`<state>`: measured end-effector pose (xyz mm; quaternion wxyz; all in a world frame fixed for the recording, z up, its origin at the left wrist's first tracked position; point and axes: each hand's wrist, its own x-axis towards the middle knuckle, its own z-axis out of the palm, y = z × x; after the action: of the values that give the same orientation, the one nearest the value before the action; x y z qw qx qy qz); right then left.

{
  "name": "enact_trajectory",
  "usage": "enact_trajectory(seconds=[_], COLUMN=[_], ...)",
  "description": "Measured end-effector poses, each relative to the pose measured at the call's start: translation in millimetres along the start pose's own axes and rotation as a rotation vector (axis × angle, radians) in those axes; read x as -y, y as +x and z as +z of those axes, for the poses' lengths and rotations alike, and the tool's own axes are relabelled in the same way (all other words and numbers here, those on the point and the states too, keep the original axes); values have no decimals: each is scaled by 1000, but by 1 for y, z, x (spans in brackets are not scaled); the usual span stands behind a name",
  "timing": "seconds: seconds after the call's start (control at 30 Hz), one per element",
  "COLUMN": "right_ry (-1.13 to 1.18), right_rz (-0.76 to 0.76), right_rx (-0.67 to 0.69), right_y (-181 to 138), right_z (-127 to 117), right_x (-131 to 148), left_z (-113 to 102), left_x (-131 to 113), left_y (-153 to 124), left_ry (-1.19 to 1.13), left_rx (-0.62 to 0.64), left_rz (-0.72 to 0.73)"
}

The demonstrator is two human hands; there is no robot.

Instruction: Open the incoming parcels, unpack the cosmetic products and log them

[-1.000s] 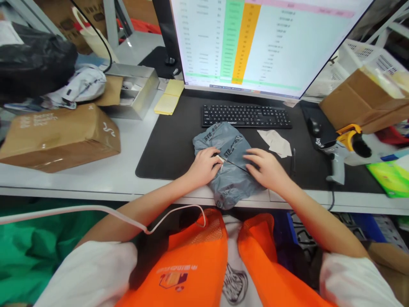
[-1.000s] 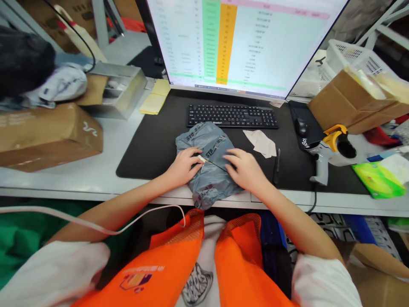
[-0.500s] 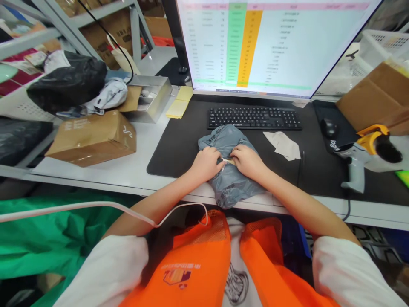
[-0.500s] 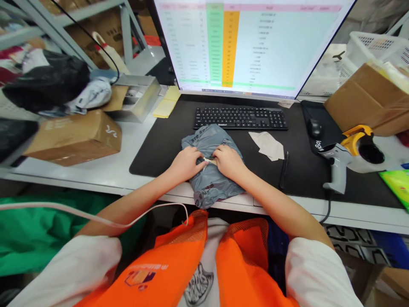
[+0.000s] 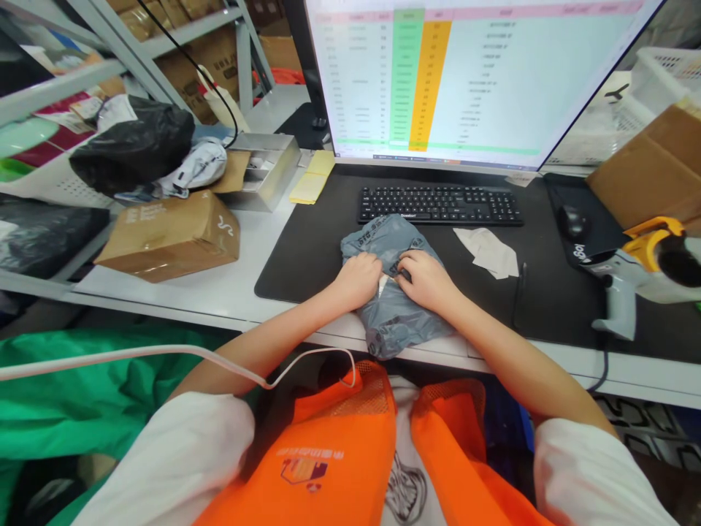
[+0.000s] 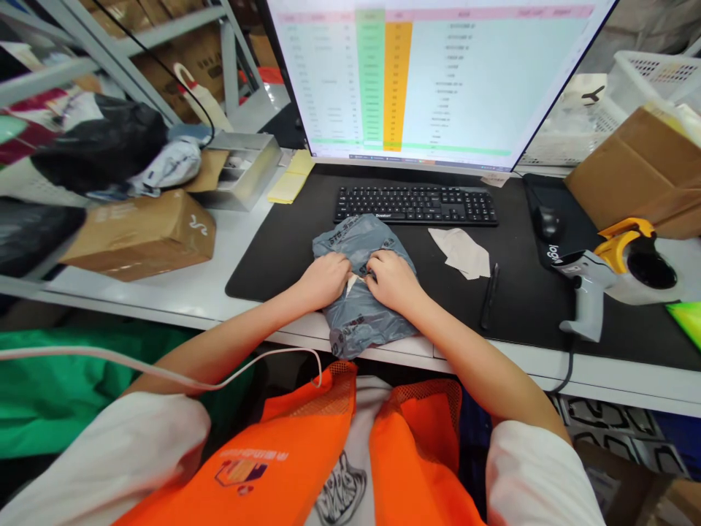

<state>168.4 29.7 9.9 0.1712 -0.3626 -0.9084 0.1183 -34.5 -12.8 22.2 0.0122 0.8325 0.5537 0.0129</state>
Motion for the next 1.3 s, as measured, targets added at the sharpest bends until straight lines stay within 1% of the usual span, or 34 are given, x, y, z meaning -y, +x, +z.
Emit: enact_trajectory(seconds=[0.13, 0.27, 0.37, 0.47, 0.57, 0.67, 0.73, 0.87, 0.93, 1.1, 1.2, 1.3], right_ry=[19, 37, -20, -115, -230, -337, -399, -496, -513, -481, -458, -408], right_rz=[-11, 2, 22, 28, 25, -10, -58, -166, -212, -331, -345, -306], right_rx=[48, 111, 164, 217, 279, 324, 324, 333, 350, 344, 302, 281], right_y=[0, 0, 3, 8, 14, 18, 19, 21, 23, 33, 37, 36], right_z=[-4, -9, -13, -17, -20, -20, -19, -16, -16, -20, -28, -38], right_x=[0, 2, 7, 15, 23, 33, 39, 45, 42, 22, 15, 15], left_z=[-4, -12, -12, -5, 6, 13, 13, 6, 3, 4, 7, 8], left_x=[8, 15, 18, 18, 15, 11, 11, 13, 16, 20, 20, 19], left_y=[-3, -10, -17, -24, -29, -30, -28, -20, -16, -10, -11, -13], left_ry=[-91, -217, -277, -325, -373, -393, -393, -377, -369, -382, -434, -461], left_rx=[-26, 27, 42, 0, -76, -128, -121, -59, -60, -137, -170, -169], left_rz=[55, 75, 76, 80, 52, 22, 15, 21, 29, 25, 0, -11])
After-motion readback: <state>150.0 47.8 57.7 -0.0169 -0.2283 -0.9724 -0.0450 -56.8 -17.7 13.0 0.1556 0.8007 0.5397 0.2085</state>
